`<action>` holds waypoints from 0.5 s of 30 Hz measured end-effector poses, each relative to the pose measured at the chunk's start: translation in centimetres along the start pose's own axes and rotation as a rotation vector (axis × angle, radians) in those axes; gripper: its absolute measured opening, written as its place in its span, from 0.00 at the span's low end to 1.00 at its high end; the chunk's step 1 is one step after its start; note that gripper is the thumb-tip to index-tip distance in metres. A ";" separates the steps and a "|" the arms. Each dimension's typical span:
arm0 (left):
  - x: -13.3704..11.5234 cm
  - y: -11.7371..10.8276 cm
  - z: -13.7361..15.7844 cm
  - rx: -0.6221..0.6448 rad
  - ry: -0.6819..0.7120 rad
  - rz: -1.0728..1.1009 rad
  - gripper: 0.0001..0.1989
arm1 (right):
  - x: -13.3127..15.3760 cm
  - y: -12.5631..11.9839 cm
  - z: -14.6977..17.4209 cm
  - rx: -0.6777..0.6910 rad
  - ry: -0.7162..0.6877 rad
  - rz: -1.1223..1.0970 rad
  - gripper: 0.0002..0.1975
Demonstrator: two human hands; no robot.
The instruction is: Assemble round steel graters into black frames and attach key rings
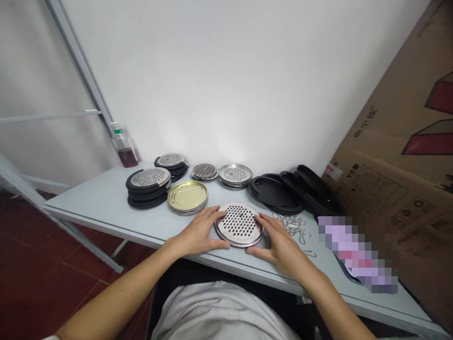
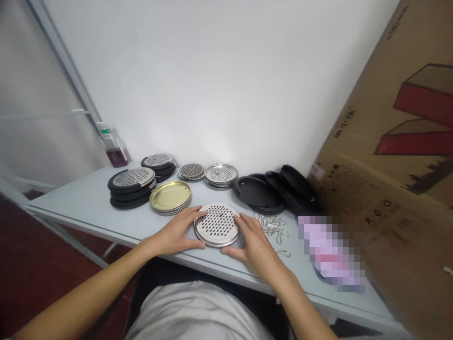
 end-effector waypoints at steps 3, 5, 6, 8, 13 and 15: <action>0.1 0.1 0.0 -0.004 0.002 0.002 0.45 | 0.1 0.1 0.1 0.016 -0.001 -0.008 0.43; 0.1 0.1 0.0 -0.012 0.015 0.008 0.45 | 0.3 0.1 0.1 0.016 0.006 -0.030 0.43; 0.1 0.1 0.0 -0.016 0.020 0.010 0.45 | 0.3 0.0 0.0 0.015 0.009 -0.045 0.43; 0.2 0.1 0.0 -0.022 0.025 0.011 0.44 | 0.5 -0.2 0.0 0.011 0.013 -0.082 0.44; 0.1 0.1 0.0 -0.023 0.030 0.014 0.43 | 0.7 -0.2 -0.2 -0.047 0.083 -0.218 0.33; 0.1 0.1 0.0 -0.028 0.032 0.024 0.43 | 0.6 -0.1 -0.4 -0.072 0.146 -0.329 0.29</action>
Point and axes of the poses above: each hand's wrist, its own z-axis away from the middle knuckle, its own y-axis out of the palm, x = y × z, the point moved 1 cm from there along -z, towards the middle knuckle, and after that the axes turned 14 degrees about y, right-handed, at the moved point
